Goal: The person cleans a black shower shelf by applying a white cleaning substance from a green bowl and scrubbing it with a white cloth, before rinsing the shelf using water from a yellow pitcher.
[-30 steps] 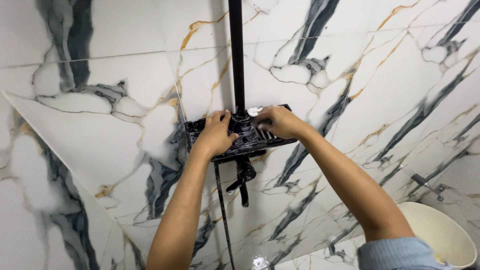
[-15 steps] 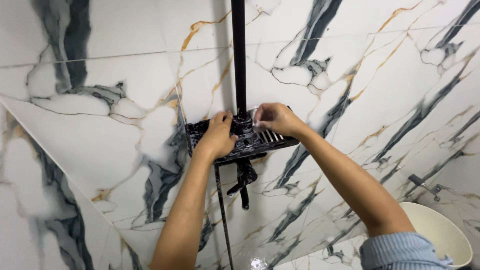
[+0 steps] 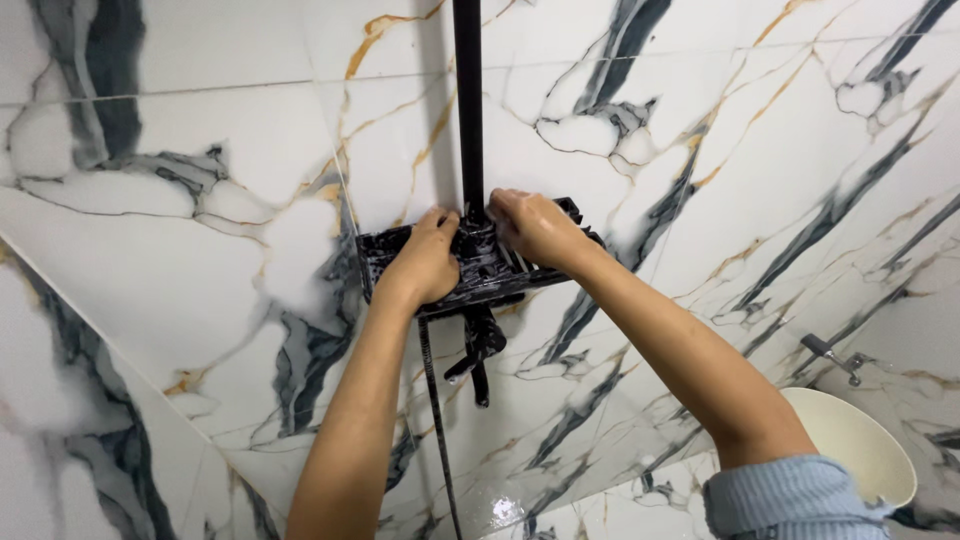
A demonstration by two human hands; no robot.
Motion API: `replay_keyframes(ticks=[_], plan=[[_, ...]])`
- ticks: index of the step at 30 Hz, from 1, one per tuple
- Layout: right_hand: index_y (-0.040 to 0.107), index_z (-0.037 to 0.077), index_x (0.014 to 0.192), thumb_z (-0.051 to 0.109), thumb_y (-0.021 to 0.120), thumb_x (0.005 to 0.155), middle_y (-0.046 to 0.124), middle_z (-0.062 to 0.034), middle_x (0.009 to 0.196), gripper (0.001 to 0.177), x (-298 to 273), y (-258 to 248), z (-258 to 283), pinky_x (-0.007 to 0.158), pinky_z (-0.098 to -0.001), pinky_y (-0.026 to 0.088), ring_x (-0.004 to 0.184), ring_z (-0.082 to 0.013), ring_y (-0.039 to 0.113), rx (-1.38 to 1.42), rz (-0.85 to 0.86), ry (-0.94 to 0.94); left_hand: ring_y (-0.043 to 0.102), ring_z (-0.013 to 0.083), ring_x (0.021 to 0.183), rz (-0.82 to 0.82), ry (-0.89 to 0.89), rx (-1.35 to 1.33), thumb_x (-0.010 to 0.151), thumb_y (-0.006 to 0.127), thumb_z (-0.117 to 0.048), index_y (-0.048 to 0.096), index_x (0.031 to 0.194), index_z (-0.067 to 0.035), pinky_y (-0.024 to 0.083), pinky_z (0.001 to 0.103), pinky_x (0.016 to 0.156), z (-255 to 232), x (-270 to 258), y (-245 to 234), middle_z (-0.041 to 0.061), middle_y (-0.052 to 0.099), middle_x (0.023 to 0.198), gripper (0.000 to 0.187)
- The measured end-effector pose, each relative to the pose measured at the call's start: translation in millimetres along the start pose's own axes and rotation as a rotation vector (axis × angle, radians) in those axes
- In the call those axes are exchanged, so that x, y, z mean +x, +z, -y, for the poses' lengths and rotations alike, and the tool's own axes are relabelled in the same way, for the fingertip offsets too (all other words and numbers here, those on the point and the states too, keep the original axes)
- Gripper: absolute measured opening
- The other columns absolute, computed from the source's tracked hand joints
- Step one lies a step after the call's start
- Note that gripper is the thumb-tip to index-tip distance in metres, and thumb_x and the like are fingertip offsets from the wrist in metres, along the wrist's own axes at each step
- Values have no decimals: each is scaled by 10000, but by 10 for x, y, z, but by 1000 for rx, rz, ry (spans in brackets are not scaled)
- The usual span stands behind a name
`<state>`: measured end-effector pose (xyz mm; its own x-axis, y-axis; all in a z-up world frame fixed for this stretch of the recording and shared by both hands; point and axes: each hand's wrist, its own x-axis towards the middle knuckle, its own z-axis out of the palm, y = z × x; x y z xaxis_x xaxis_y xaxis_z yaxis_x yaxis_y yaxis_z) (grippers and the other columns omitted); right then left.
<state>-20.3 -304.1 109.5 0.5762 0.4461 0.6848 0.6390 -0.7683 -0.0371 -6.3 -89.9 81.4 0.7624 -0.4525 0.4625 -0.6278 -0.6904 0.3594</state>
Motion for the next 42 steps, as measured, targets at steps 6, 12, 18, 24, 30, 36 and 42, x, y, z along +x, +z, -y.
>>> replay_keyframes(ticks=[6,12,18,24,30,36,42], plan=[[662,28,978,19,715,873,707,-122,832,118,32,112,-65,676,-380,543,749,-281,675,200,-110,162,319,406,1467,-29,45,-34,794,480,83,404,1489,71,278,368,1211,136,-17,102,297,342,1560,699],[701,25,1012,22,704,866,748,-56,862,146,100,100,-285,754,-297,566,793,-130,705,530,108,248,289,399,1488,-65,78,-51,779,494,89,418,1447,100,255,373,1219,118,19,60,308,371,1538,673],[720,-12,998,16,668,853,705,-183,879,156,105,132,-32,714,-378,547,756,-307,688,200,-54,196,305,386,1502,-75,90,-42,794,489,93,436,1455,93,259,369,1238,152,16,88,296,392,1540,663],[716,16,962,40,676,876,668,-160,912,99,-89,27,471,765,-433,544,859,-339,649,20,-172,15,417,468,1371,-123,29,-142,807,489,108,401,1371,107,353,439,1148,63,-30,20,368,428,1433,571],[709,13,1030,4,679,809,652,-142,966,223,170,151,762,814,-447,542,967,-371,617,-251,-120,-146,444,535,1286,-161,13,-186,753,518,155,275,1319,99,418,474,1081,11,-73,-32,410,383,1365,619],[677,3,978,58,681,834,667,-146,1002,153,151,133,775,816,-429,566,960,-334,641,-167,-80,-192,489,505,1301,-149,-2,-197,799,593,100,302,1343,71,440,454,1096,61,-84,-37,367,418,1392,617],[633,71,994,209,399,1065,730,-146,967,281,-181,-284,216,806,-401,578,844,-296,731,590,16,631,485,500,1282,-69,-19,-93,918,653,-92,349,1431,-33,451,476,1061,-51,-157,-119,318,376,1445,599]])
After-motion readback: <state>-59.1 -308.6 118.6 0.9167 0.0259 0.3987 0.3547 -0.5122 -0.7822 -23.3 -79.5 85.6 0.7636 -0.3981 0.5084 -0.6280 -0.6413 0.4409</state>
